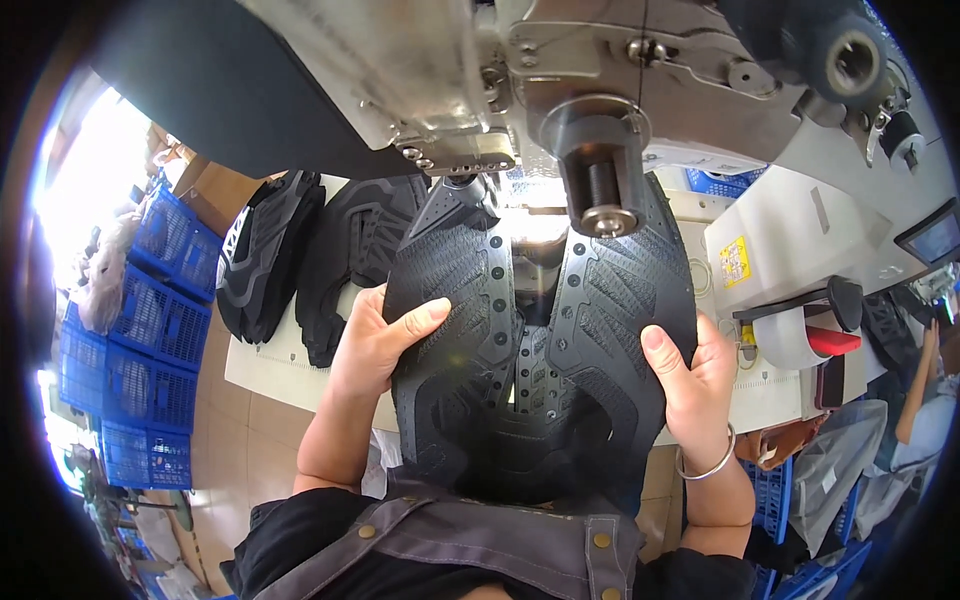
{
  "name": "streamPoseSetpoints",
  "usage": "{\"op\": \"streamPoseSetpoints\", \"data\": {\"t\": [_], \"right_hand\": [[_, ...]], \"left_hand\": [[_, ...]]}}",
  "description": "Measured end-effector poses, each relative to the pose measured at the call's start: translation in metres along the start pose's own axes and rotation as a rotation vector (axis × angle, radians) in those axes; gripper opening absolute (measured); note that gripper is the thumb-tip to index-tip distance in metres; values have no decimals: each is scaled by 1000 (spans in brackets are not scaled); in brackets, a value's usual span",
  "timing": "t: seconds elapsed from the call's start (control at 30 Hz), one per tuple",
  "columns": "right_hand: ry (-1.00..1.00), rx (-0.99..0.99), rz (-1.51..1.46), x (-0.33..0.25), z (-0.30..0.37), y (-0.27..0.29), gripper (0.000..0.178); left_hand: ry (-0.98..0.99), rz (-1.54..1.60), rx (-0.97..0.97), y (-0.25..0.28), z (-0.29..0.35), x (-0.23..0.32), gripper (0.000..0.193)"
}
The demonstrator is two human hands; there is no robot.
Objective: Aligning and checking stitching on black shoe upper components at a sewing machine station.
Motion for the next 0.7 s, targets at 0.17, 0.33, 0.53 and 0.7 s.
{"op": "streamPoseSetpoints", "data": {"t": [0.17,0.33,0.53,0.7], "right_hand": [[34,69,-32,-3,-3,2,21],[70,84,-45,-4,-9,1,22],[79,77,-69,-1,-20,-3,21],[90,71,-108,1,-36,-8,20]], "left_hand": [[-38,-100,-3,-1,-3,11,22],[-31,-112,13,3,-11,13,23],[3,-161,30,12,-28,16,26],[-53,-57,1,12,-44,25,27]]}}
Point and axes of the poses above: each hand's wrist, its own z-axis away from the middle knuckle, its own y-axis out of the back of the hand, x = y × z, the point moved 10 cm from there along -z, towards the middle knuckle, and after that the axes turned 12 degrees about z, right-handed, at the moved point
